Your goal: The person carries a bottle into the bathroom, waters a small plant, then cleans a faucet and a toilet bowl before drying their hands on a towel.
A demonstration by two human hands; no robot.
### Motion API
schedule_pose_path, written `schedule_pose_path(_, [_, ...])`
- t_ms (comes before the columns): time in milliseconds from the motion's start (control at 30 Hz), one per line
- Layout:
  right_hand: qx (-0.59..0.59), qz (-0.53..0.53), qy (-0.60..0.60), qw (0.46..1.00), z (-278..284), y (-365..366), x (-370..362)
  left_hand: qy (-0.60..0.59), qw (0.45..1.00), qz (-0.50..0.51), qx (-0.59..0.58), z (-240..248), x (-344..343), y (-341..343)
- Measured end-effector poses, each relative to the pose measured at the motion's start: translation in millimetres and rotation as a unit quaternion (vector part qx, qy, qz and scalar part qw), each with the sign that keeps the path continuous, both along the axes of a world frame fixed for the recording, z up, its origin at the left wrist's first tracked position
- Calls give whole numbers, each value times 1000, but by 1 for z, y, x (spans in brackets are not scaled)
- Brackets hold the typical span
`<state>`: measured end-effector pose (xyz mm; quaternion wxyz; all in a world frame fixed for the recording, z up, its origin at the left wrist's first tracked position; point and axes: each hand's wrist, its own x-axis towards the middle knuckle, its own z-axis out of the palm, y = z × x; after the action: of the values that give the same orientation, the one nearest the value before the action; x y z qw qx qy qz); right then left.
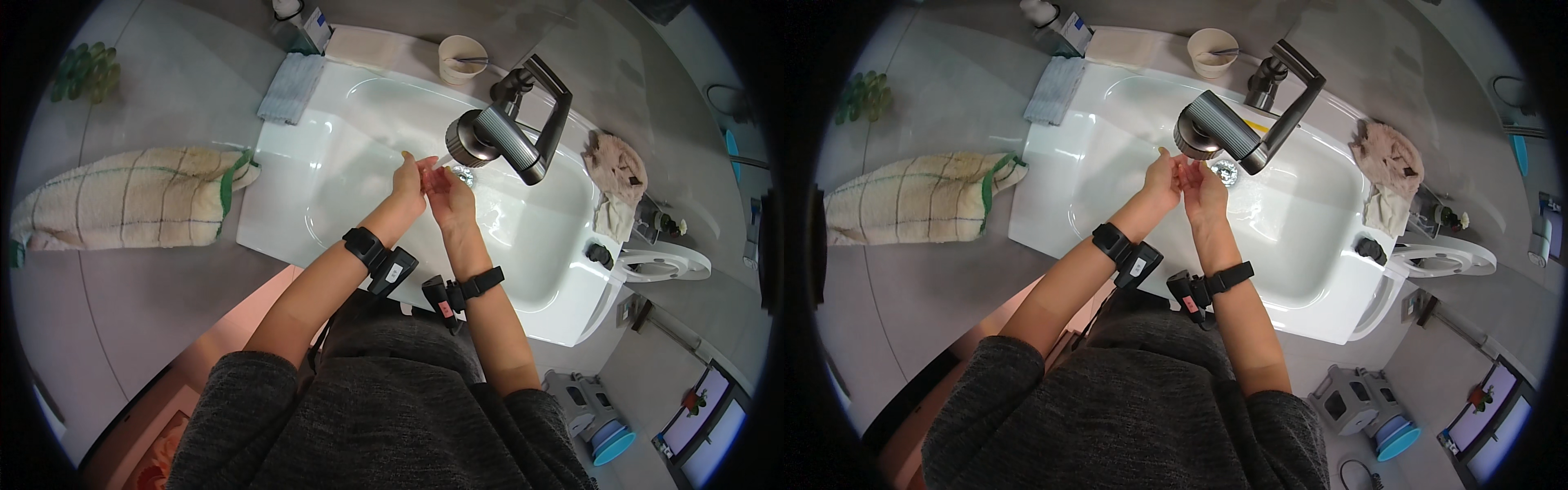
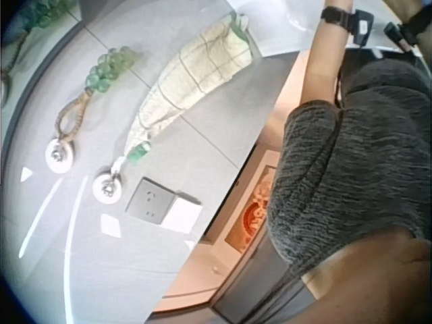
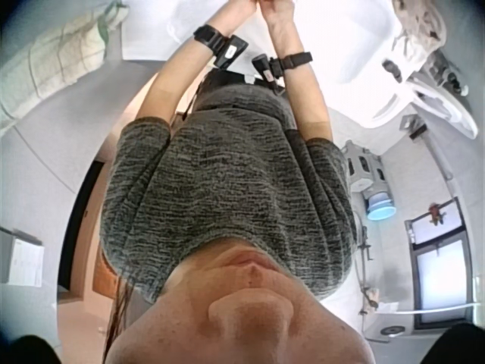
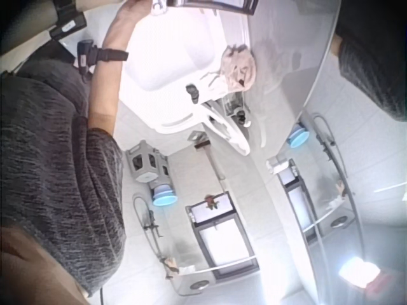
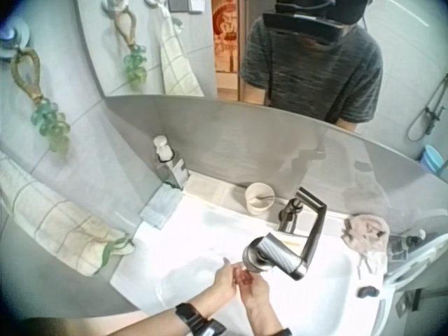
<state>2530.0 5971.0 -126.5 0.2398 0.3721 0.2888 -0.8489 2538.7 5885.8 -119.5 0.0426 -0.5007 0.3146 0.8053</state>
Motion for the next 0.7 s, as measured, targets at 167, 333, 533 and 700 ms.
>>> schedule_pose_path(167, [-18,4,-31,999,1,-4,0,38,993,57,101,1,1,1])
schedule_pose_path(333, [-11,3,-22,1000,-3,-3,1,38,992,41,111,9,2,2])
schedule_pose_path(533, [-19,5,-16,1000,-4,-4,0,53,992,38,108,-2,4,0])
schedule_pose_path(700, [-21,-30,21,999,-5,-5,1,78,988,16,136,-8,1,2])
